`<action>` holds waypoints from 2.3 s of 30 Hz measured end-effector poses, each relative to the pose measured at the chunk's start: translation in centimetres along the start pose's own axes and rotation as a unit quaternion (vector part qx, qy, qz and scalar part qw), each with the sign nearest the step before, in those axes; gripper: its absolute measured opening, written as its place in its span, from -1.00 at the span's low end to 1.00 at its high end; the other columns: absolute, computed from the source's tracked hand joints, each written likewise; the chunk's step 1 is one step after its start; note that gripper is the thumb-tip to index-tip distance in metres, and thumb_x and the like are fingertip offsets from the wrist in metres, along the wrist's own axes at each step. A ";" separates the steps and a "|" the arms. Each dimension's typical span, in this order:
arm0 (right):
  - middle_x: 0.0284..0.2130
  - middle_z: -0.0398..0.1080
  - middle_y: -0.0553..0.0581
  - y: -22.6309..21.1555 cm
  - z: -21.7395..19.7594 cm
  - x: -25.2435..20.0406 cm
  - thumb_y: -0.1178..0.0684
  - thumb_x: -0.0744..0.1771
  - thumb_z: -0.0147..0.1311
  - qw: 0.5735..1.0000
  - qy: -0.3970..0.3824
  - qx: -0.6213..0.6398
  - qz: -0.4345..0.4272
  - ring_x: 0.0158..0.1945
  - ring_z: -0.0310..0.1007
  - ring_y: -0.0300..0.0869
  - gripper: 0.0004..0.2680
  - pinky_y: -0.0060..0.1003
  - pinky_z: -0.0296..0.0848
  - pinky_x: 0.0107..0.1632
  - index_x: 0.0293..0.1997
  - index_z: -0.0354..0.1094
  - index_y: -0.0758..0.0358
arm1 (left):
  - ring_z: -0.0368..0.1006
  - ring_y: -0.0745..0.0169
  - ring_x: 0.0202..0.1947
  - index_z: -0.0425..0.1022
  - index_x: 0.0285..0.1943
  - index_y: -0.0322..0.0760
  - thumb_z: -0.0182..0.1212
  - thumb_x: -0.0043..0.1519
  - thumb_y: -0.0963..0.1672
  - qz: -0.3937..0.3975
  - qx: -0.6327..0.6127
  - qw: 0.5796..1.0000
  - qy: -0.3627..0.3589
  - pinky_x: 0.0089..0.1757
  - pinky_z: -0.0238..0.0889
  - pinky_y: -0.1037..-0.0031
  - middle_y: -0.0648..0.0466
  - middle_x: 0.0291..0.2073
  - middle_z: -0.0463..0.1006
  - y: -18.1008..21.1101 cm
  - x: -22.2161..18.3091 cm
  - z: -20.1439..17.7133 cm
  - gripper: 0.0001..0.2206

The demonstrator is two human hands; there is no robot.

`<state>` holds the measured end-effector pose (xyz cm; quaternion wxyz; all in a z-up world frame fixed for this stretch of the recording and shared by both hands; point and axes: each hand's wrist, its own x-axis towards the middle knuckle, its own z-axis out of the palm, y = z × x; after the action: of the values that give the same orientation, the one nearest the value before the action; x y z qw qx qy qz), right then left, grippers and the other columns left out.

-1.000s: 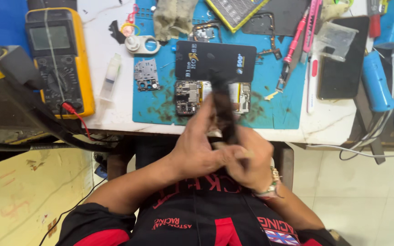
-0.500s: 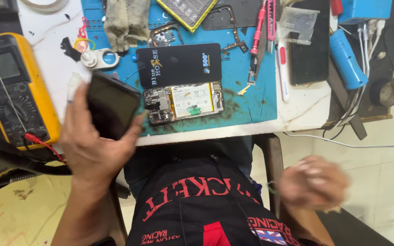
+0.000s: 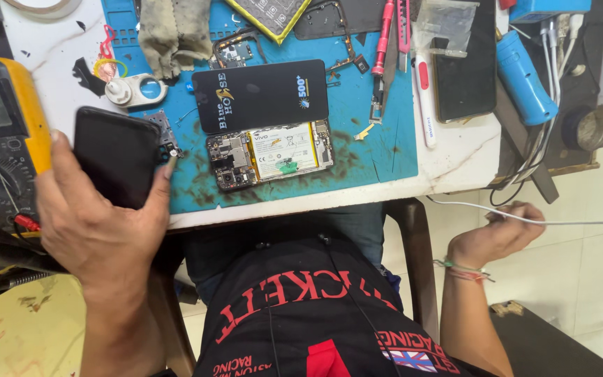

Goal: The person handles a phone screen component and a mobile phone chassis, then connects a charging cable to the phone's port.

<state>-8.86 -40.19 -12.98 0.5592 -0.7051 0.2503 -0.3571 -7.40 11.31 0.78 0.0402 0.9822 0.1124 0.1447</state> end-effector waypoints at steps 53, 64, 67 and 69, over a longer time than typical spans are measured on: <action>-0.04 0.48 0.23 -9.7 -11.5 4.2 -0.03 0.46 -0.16 0.853 -0.282 -0.353 0.261 0.04 0.45 0.00 -0.73 -0.07 0.37 0.13 0.09 0.33 0.42 | 0.51 -0.13 -0.43 0.53 -0.19 -0.25 0.13 0.28 -0.05 0.301 -0.539 0.686 -0.385 -0.41 0.34 0.16 -0.04 -0.40 0.57 15.4 -3.0 -1.8 -0.80; 0.07 0.50 0.23 -14.9 -1.3 -0.3 -0.09 0.42 -0.19 0.680 -0.680 -0.274 0.009 0.16 0.45 0.00 -0.62 -0.10 0.33 0.20 0.23 0.34 0.43 | 0.47 -0.15 -0.57 0.52 -0.39 -0.45 0.18 0.14 -0.16 0.477 -0.473 0.712 -0.208 -0.48 0.33 0.10 -0.11 -0.53 0.46 16.7 -4.8 -4.1 -0.84; 0.00 0.54 0.26 -15.6 5.0 -2.4 -0.09 0.40 -0.17 0.660 -0.723 -0.082 0.189 0.09 0.49 0.00 -0.60 -0.10 0.37 0.16 0.25 0.34 0.48 | 0.50 -0.09 -0.54 0.52 -0.41 -0.48 0.17 0.05 -0.15 0.544 -0.436 0.699 -0.160 -0.48 0.34 0.13 -0.11 -0.48 0.49 18.4 -6.6 -2.5 -0.81; -0.18 0.61 0.31 -16.3 8.1 -4.1 -0.06 0.39 -0.11 0.597 -0.692 0.055 0.401 -0.08 0.58 0.01 -0.59 -0.08 0.48 0.05 0.23 0.34 0.57 | 0.53 -0.09 -0.46 0.53 -0.39 -0.47 0.14 0.06 -0.15 0.534 -0.444 0.699 -0.169 -0.44 0.35 0.13 -0.10 -0.43 0.51 19.0 -7.6 -1.4 -0.82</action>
<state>-5.80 -28.06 0.85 0.6890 -0.5375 0.0258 0.4855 -10.90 -8.83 2.15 0.4059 0.7534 -0.5173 0.0070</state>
